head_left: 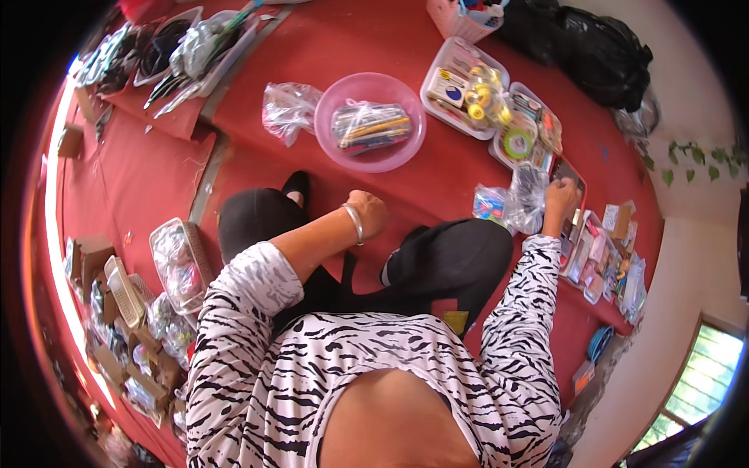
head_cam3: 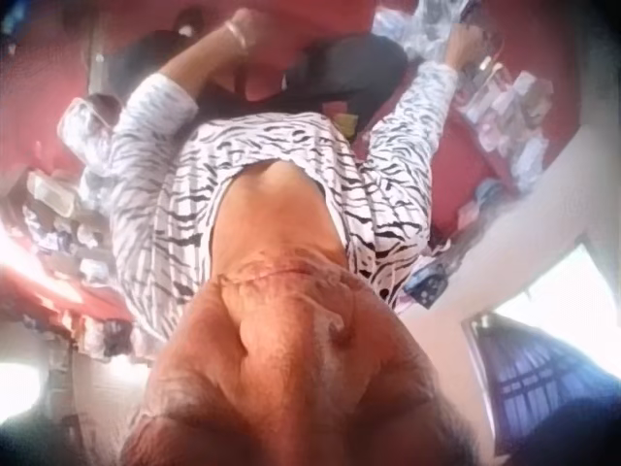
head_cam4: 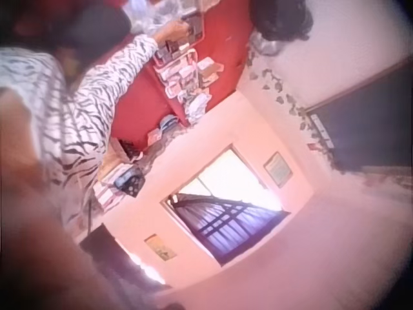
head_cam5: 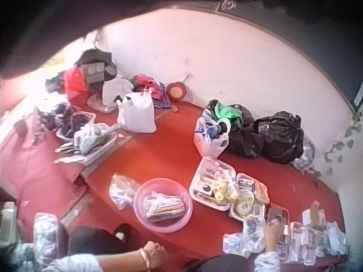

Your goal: The person sits on the floor and folds various small pieces of clothing, including a blue shirt and a yellow cloth, placing them into a small patterned basket. The person also handles a plastic bag and a pink bowl during the process.

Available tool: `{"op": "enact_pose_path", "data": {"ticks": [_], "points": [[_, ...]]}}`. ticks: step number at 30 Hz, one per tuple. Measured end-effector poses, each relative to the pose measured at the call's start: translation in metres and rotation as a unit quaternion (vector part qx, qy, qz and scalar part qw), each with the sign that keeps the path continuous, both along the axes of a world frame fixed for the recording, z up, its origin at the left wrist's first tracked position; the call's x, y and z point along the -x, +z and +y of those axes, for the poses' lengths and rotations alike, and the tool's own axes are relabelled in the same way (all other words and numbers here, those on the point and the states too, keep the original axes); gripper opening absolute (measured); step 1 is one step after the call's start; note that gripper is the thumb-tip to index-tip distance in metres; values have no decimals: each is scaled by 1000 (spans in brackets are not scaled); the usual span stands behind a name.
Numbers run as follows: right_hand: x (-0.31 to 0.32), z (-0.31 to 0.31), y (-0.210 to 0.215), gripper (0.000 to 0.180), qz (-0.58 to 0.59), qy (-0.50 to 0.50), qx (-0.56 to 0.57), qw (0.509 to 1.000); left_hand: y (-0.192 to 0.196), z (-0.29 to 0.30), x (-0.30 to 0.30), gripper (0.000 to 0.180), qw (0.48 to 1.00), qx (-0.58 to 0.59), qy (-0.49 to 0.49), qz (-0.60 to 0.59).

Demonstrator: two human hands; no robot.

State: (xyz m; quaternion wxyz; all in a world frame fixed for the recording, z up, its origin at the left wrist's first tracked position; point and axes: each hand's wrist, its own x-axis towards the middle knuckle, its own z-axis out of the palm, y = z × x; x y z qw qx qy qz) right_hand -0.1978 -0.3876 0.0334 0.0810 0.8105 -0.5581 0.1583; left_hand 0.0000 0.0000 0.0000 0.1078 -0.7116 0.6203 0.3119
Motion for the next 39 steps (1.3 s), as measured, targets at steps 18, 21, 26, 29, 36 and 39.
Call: {"op": "enact_pose_path", "data": {"ticks": [18, 21, 26, 29, 36, 39], "points": [[-351, 215, -136, 44, 132, 380, -361, 841, 24, 16, -8, 27, 999, 11, 27, -20], [-362, 217, -154, 39, 169, 382, -303, 857, 24, 17, -13, 30, 1000, 5, 25, 10], [-367, 192, -134, 30, 141, 473, -397, 774, 26, 19, -14, 32, 999, -3, 31, 10], [-356, 185, -128, 23, 86, 515, -355, 775, 25, 15, -13, 32, 999, 2, 39, 10], [-338, 195, -116, 22, -97, 480, -394, 778, 27, 12, -14, 29, 1000, -11, 26, -4], [-319, 189, -92, 18, -243, 384, -574, 681, 25, 14, -15, 27, 1000, -11, 28, -3]]}}
